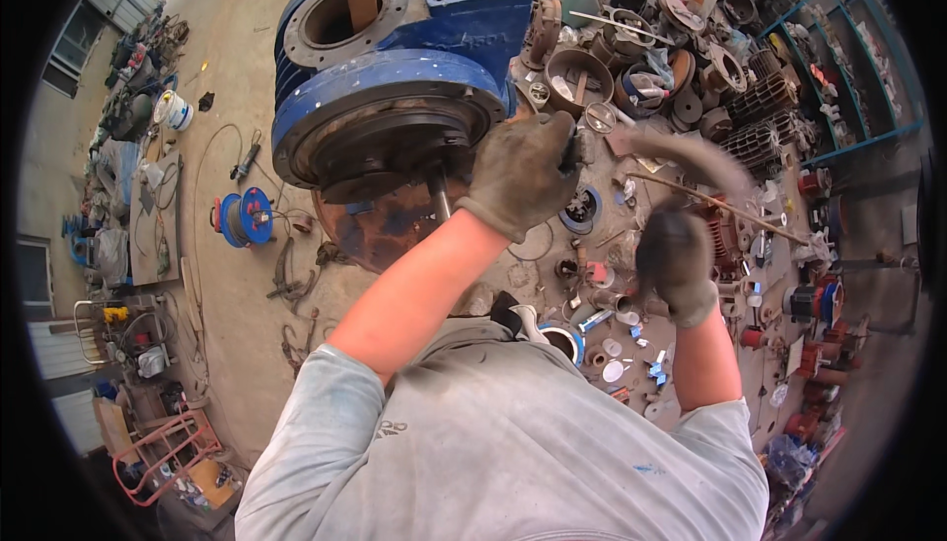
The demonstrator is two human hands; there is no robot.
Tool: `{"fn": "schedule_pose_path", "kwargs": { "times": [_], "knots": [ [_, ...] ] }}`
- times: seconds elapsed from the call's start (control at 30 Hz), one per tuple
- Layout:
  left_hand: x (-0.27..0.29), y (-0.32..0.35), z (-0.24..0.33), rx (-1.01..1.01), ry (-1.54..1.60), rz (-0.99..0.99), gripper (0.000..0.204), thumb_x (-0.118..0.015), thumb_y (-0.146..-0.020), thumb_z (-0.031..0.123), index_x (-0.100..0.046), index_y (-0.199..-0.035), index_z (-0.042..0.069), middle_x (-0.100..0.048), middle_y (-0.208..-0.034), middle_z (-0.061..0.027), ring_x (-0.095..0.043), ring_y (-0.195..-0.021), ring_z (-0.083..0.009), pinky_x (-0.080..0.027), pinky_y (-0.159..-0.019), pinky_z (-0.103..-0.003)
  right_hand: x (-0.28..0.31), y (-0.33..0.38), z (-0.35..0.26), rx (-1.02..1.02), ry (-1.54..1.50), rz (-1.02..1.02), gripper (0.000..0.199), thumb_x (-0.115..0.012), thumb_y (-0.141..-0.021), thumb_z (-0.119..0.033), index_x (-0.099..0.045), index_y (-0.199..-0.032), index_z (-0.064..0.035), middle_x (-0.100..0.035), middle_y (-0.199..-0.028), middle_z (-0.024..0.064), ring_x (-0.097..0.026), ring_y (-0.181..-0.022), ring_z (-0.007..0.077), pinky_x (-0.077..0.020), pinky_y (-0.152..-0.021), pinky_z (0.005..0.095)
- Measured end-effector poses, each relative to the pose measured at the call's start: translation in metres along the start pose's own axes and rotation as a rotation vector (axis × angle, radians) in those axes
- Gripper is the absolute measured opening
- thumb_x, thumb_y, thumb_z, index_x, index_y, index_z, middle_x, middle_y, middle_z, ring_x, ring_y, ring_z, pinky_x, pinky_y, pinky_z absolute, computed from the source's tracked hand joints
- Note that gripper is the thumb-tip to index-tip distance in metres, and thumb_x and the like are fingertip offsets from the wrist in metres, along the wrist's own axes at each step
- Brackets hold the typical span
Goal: The person uses a hammer and a metal punch to repeatedly strike a component on the shaft of a blue electric motor. They rotate the motor to access different areas and continue striking the same region throughout the clip.
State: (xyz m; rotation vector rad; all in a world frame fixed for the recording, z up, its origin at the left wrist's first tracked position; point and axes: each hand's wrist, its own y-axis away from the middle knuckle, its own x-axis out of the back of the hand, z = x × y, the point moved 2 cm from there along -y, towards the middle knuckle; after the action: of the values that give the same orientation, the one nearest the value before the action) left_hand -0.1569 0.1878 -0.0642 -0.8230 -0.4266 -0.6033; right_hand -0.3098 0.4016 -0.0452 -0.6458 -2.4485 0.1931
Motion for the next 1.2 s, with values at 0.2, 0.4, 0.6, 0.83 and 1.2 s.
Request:
{"fn": "schedule_pose_path", "kwargs": {
  "times": [0.2,0.4,0.6,0.83,1.2],
  "knots": [
    [-0.003,0.004,-0.003,-0.028,0.009,0.030,0.019,-0.078,-0.082,0.010,-0.063,-0.091,0.005,-0.068,-0.086,-0.0171,-0.070,-0.084,-0.0416,-0.055,-0.073,-0.051,0.022,0.010,0.004,-0.242,-0.452,0.249,0.040,-0.054,-0.116,-0.040,-0.062,-0.096,-0.0059,-0.058,-0.071,0.0017,-0.052,-0.055,0.0113,-0.0439,-0.052,0.0302],
    [-0.005,0.013,-0.015,0.050,-0.089,-0.138,0.019,-0.079,-0.083,0.015,-0.063,-0.088,0.007,-0.067,-0.085,-0.0153,-0.071,-0.082,-0.0401,-0.056,-0.070,-0.050,-0.007,0.020,0.013,-0.061,-0.210,0.049,0.028,-0.062,-0.112,-0.031,-0.066,-0.099,-0.0068,-0.057,-0.071,-0.0001,-0.054,-0.060,0.0120,-0.0461,-0.058,0.0293],
    [-0.030,0.030,-0.021,0.037,-0.145,-0.236,0.019,-0.081,-0.083,0.018,-0.066,-0.089,0.008,-0.070,-0.088,-0.0141,-0.072,-0.083,-0.0390,-0.057,-0.071,-0.050,0.018,0.030,0.028,-0.369,-0.342,0.193,0.046,-0.053,-0.117,-0.039,-0.061,-0.086,-0.0061,-0.059,-0.069,-0.0003,-0.054,-0.055,0.0107,-0.0435,-0.052,0.0298],
    [-0.027,0.028,-0.012,0.012,-0.142,-0.259,0.019,-0.082,-0.083,0.019,-0.066,-0.088,0.009,-0.070,-0.087,-0.0142,-0.072,-0.081,-0.0381,-0.056,-0.070,-0.051,0.040,0.034,0.027,-0.430,-0.532,0.356,0.040,-0.053,-0.117,-0.036,-0.056,-0.088,-0.0081,-0.053,-0.069,-0.0007,-0.048,-0.051,0.0090,-0.0391,-0.050,0.0269],
    [-0.018,0.017,-0.026,-0.072,-0.122,-0.061,0.023,-0.082,-0.083,0.018,-0.062,-0.086,0.009,-0.066,-0.080,-0.0132,-0.069,-0.071,-0.0372,-0.055,-0.062,-0.048,0.028,0.030,0.007,-0.031,-0.680,0.316,0.041,-0.044,-0.121,-0.042,-0.055,-0.097,-0.0101,-0.047,-0.066,0.0009,-0.048,-0.052,0.0128,-0.0454,-0.050,0.0306]
  ]
}}
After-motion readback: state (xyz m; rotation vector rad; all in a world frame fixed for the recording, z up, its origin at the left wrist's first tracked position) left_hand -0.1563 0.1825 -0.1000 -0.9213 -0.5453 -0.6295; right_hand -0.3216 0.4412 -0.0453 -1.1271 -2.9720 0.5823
